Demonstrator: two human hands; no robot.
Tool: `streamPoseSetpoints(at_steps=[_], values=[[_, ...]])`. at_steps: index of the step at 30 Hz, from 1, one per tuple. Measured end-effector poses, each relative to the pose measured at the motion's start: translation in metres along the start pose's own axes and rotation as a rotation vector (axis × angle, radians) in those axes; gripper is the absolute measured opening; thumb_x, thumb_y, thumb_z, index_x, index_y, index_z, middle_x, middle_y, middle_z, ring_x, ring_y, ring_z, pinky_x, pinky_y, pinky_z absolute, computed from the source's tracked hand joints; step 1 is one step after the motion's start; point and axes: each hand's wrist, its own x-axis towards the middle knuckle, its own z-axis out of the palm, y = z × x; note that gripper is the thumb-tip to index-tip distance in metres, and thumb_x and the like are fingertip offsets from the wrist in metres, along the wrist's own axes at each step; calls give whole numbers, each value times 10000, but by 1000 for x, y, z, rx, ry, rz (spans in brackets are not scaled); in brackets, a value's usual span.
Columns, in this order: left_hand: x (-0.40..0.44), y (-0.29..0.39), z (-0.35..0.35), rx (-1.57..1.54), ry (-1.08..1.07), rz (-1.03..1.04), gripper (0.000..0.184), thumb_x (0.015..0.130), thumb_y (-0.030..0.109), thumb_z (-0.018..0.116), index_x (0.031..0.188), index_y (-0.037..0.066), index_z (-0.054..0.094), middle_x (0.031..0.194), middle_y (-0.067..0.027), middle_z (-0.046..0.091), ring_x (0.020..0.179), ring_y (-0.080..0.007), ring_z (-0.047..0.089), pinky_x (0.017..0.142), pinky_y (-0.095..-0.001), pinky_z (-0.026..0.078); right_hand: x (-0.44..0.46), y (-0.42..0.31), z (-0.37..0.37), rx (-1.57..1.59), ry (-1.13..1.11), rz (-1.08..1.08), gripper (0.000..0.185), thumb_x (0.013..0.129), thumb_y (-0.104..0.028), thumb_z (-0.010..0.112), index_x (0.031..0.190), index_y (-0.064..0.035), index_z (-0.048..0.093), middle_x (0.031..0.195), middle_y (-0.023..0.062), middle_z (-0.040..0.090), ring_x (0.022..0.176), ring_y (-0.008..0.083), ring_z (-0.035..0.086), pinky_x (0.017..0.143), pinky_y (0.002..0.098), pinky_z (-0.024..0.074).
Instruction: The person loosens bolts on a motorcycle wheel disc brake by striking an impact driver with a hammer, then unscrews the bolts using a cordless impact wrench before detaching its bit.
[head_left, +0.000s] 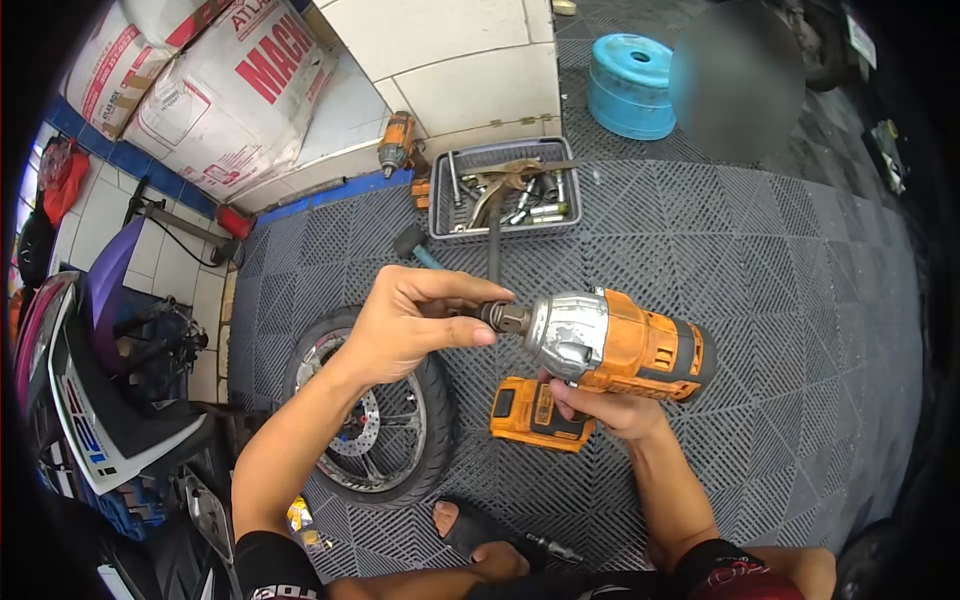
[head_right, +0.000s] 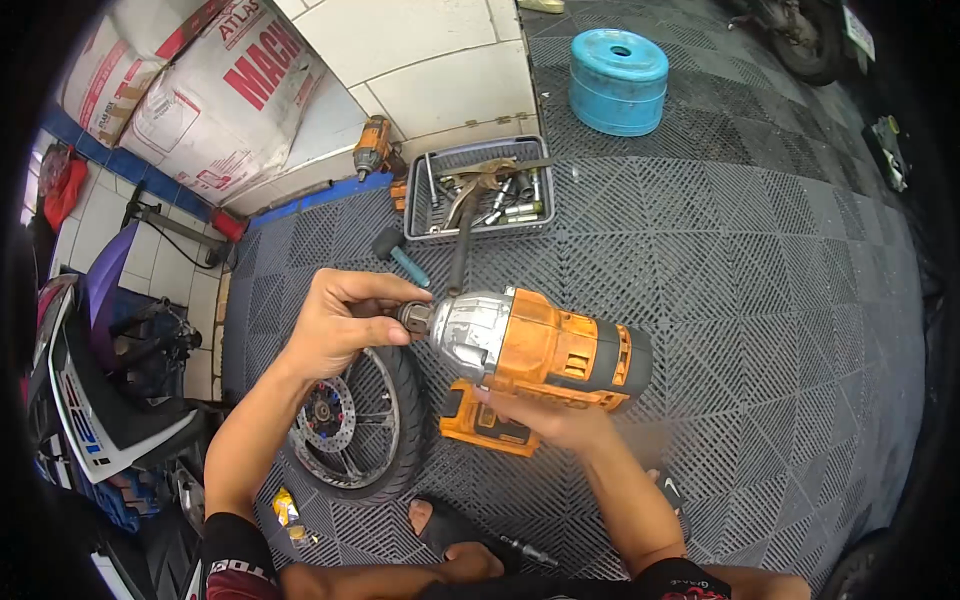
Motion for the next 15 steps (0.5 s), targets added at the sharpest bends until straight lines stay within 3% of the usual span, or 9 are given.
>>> streamPoseSetpoints(at_steps=[5, 15], values=[[-1, 0, -11, 59, 19, 9, 427, 725, 34, 855, 1116, -78, 726, 1010, -179, 739, 872, -200, 727, 791, -296, 609, 7, -3, 6, -39, 13, 33, 239, 895, 17, 697, 1133, 12, 669, 827, 53, 677, 580, 100, 584, 509, 242, 454], [-16, 13, -24, 312, 15, 62, 389, 730, 124, 859, 1059, -57, 759, 944, -173, 762, 807, -188, 728, 731, -285, 579, 14, 2, 8, -73, -115, 126, 270, 894, 34, 679, 1159, 16, 633, 897, 84, 685, 582, 102, 572, 494, 246, 455]])
